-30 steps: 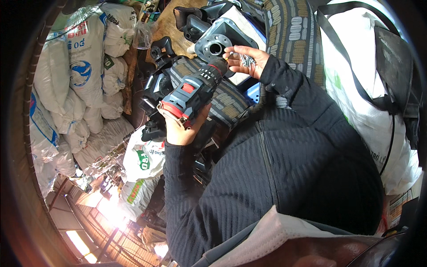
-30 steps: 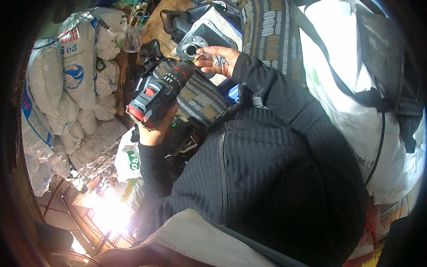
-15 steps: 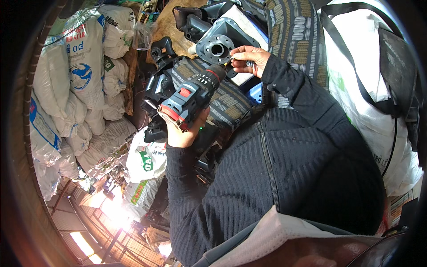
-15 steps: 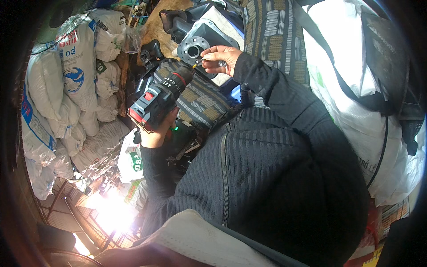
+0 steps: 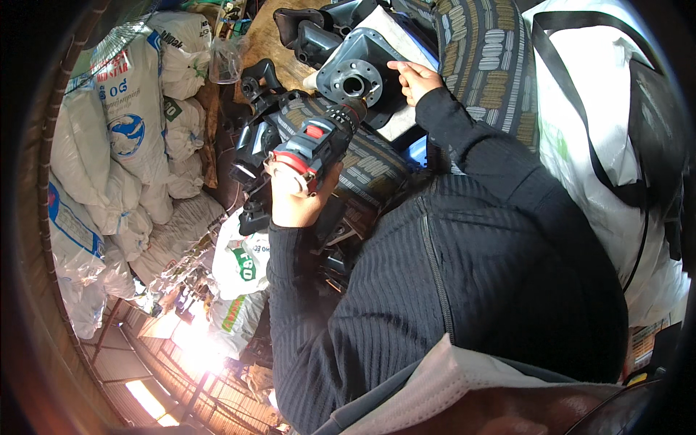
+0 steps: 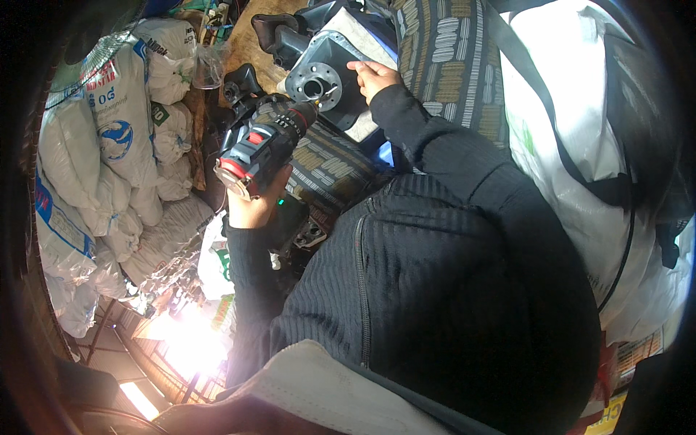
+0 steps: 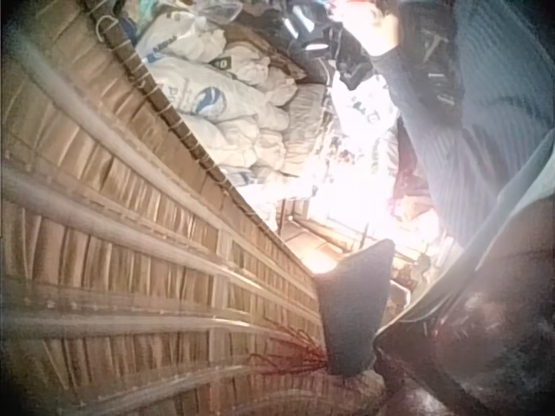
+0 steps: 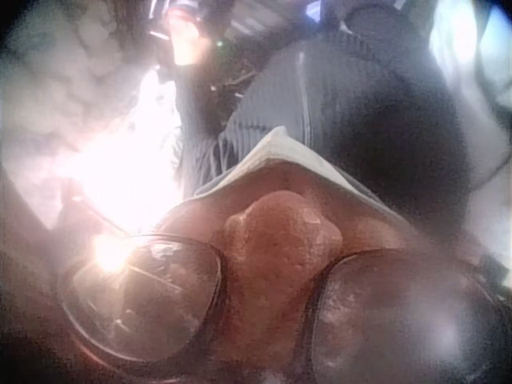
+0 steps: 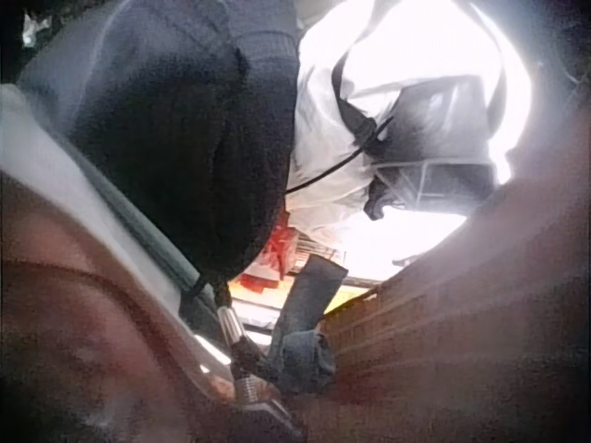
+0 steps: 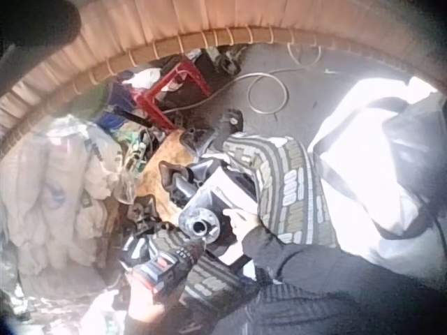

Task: The person uses a cordless impact driver to fasten screws into a black plastic motorcycle part. They repeatedly pick up the part, align it, and drive screws into multiple holes before setting it down.

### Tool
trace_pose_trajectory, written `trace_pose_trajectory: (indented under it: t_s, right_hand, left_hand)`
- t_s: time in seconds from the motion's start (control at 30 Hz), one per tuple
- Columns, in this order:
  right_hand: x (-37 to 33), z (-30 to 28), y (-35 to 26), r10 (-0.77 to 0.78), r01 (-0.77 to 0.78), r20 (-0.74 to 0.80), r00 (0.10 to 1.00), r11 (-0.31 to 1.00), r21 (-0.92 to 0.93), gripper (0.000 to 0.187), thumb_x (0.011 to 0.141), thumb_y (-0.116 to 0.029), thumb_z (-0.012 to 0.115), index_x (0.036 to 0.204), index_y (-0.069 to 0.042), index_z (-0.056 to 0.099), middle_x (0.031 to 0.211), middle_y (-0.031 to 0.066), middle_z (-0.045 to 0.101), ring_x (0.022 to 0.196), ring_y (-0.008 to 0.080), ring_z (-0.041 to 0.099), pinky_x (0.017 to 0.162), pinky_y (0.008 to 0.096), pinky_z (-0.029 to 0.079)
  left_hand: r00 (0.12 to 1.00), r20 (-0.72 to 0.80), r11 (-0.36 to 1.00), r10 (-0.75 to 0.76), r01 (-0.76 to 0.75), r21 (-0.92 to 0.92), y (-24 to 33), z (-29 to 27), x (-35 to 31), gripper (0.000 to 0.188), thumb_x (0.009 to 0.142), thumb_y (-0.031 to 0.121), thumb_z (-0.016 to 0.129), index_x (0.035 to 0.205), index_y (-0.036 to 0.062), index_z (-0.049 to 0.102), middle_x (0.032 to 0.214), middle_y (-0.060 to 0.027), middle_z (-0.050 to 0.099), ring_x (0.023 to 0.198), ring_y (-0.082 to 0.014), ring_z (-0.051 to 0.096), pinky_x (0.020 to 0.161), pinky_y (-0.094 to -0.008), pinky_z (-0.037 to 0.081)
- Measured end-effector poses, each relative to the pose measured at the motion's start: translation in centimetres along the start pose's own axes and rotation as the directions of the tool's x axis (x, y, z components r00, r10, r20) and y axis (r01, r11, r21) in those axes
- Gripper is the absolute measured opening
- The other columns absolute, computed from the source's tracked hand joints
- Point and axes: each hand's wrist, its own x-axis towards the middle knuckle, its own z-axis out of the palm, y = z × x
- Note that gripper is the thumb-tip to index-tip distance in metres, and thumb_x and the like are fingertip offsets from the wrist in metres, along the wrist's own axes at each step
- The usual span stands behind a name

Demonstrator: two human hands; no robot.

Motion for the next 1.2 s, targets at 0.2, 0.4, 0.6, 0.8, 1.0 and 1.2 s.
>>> trace_pose_trajectory:
  t_s: [0.2, 0.4, 0.6, 0.8, 1.0, 1.2]
  right_hand:
    - [2.0, 1.6, -0.3, 0.005, -0.012, -0.034, 0.999, 0.98, -0.198, 0.038, 0.083, -0.035, 0.069, 0.1, -0.001, 0.067, 0.076, -0.0019, 0.058, 0.06, 0.0065, 0.048, 0.054, 0.0227, 0.04]
    - [2.5, 1.7, 0.3, 0.025, -0.03, -0.018, 1.0, 0.925, -0.378, 0.043, 0.08, -0.041, 0.071, 0.097, -0.001, 0.067, 0.087, 0.0045, 0.067, 0.078, 0.0103, 0.058, 0.074, 0.0241, 0.046]
    - [2.6, 1.6, 0.6, 0.064, -0.074, -0.04, 0.997, 0.937, -0.342, 0.044, 0.079, -0.044, 0.071, 0.091, -0.002, 0.068, 0.075, 0.0003, 0.063, 0.068, 0.0086, 0.054, 0.065, 0.0239, 0.044]
    - [2.4, 1.7, 2.4, -0.035, 0.031, -0.018, 0.999, 0.984, -0.173, 0.037, 0.083, -0.039, 0.069, 0.082, -0.003, 0.065, 0.063, -0.0049, 0.051, 0.056, 0.005, 0.042, 0.051, 0.0225, 0.035]
    - [2.2, 1.2, 2.8, -0.016, 0.011, -0.026, 1.0, 0.982, -0.189, 0.037, 0.083, -0.039, 0.069, 0.083, -0.002, 0.065, 0.061, -0.0056, 0.049, 0.055, 0.0045, 0.041, 0.049, 0.0223, 0.033]
    - [3.0, 1.3, 2.3, -0.088, 0.083, -0.001, 0.996, 0.943, -0.321, 0.037, 0.083, -0.039, 0.069, 0.084, -0.002, 0.066, 0.067, -0.0027, 0.056, 0.061, 0.0062, 0.046, 0.057, 0.0236, 0.039]
  left_hand:
    - [0.997, 0.077, 0.996, -0.017, 0.01, 0.091, 0.7, -0.1, 3.0, 0.036, 0.074, 0.006, 0.073, 0.107, 0.0017, 0.06, 0.098, -0.008, 0.065, 0.088, -0.0195, 0.063, 0.078, -0.0322, 0.05]
    - [0.994, 0.105, 0.968, 0.014, -0.04, 0.249, 1.3, -0.2, 4.8, 0.029, 0.069, 0.014, 0.074, 0.093, 0.0021, 0.063, 0.082, -0.012, 0.067, 0.077, -0.0252, 0.067, 0.069, -0.0329, 0.053]
    - [0.949, 0.278, 0.839, 0.146, -0.268, 0.474, 1.5, -0.1, 6.3, 0.048, 0.064, 0.017, 0.075, 0.109, 0.0056, 0.062, 0.117, -0.0145, 0.059, 0.087, -0.029, 0.066, 0.077, -0.0346, 0.053]
    - [0.948, 0.285, 0.855, 0.142, -0.262, 0.447, 2.5, -0.2, 6.9, 0.058, 0.064, 0.019, 0.076, 0.117, 0.0067, 0.055, 0.114, -0.0095, 0.061, 0.089, -0.0256, 0.066, 0.077, -0.0303, 0.053]
    - [0.973, 0.229, 0.946, 0.04, -0.111, 0.306, 2.2, 0.7, 7.0, 0.064, 0.062, 0.022, 0.078, 0.119, 0.0051, 0.053, 0.112, -0.0093, 0.062, 0.091, -0.0253, 0.065, 0.08, -0.0311, 0.052]
    - [0.972, 0.184, 0.835, 0.145, -0.22, 0.504, -1.0, 1.4, 6.1, 0.04, 0.068, 0.018, 0.074, 0.103, 0.0043, 0.061, 0.091, -0.0151, 0.065, 0.083, -0.0272, 0.065, 0.076, -0.0348, 0.051]
